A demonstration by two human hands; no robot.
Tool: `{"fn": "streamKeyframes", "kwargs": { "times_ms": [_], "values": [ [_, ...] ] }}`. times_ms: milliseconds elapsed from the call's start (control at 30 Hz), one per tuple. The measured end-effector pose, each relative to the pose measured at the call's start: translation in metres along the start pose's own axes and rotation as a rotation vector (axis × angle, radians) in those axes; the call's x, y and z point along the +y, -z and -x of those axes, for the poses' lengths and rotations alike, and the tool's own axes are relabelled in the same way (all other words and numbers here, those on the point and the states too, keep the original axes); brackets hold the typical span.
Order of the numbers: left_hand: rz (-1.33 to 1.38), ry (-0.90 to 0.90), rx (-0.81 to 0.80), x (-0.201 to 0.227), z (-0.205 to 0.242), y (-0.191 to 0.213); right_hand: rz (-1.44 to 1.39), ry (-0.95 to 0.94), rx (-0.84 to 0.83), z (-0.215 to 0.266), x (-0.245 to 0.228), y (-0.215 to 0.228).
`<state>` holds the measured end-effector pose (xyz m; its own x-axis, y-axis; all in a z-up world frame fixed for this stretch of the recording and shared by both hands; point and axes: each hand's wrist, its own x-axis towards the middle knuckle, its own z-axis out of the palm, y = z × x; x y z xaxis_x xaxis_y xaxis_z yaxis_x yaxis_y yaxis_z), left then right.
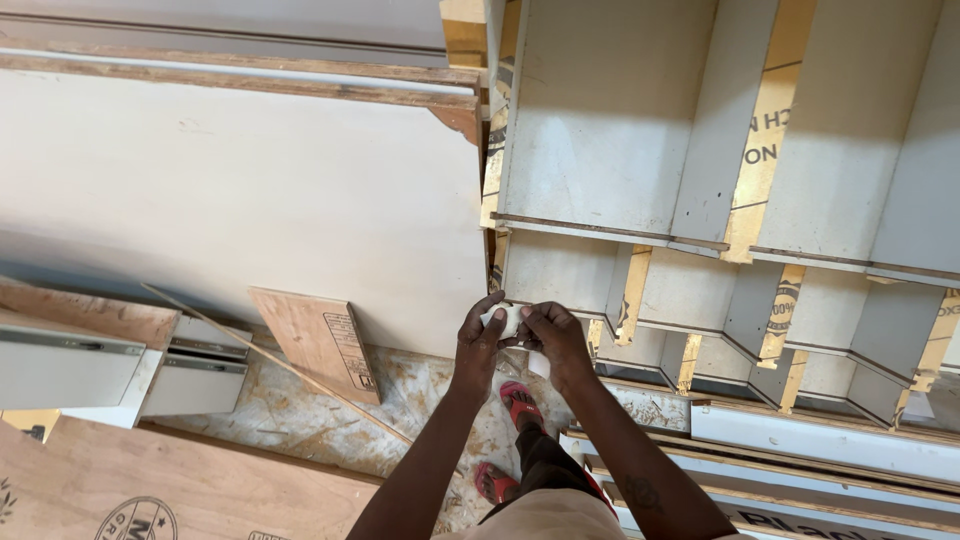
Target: The person applies a white putty-like substance to the seams of wooden cabinetry using their hands. They smooth the material along vertical and horizontal joints, then move to a different section to continue the same process.
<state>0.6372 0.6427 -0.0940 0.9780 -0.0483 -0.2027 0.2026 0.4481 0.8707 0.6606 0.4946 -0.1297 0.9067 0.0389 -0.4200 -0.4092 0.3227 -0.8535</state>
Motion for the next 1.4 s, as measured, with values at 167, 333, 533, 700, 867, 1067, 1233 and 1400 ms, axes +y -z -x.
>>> {"fn": "streamKeyframes", "kwargs": {
  "times_ms": [167, 333, 533, 700, 867, 1067, 1233, 1400],
  "values": [
    [-0.042, -0.040, 0.028, 0.009, 0.003, -0.006, -0.072, -0.010, 0.067, 0.013, -0.005, -0.017],
    [0.041, -0.095, 0.030, 0.021, 0.000, -0.005, -0.147, 0.004, 0.055, 0.019, -0.014, -0.040],
    [0.089, -0.131, 0.181, 0.012, -0.011, 0.011, 0.083, 0.051, -0.056, -0.046, 0.013, -0.034],
    [0.034, -0.003, 0.269, 0.013, -0.004, 0.021, 0.132, 0.128, -0.009, -0.150, 0.020, -0.035],
    [0.046, 0.096, 0.230, 0.011, 0.019, 0.033, 0.083, 0.204, 0.104, -0.222, 0.021, -0.045],
    [0.066, 0.105, 0.162, 0.022, 0.031, 0.050, -0.172, 0.181, 0.041, -0.246, 0.026, -0.054],
    [0.128, 0.116, 0.150, 0.021, 0.029, 0.057, -0.118, 0.275, 0.149, -0.240, 0.029, -0.051],
    [0.084, 0.159, 0.164, 0.014, 0.021, 0.049, -0.337, 0.286, 0.019, -0.241, 0.026, -0.050]
  ]
}}
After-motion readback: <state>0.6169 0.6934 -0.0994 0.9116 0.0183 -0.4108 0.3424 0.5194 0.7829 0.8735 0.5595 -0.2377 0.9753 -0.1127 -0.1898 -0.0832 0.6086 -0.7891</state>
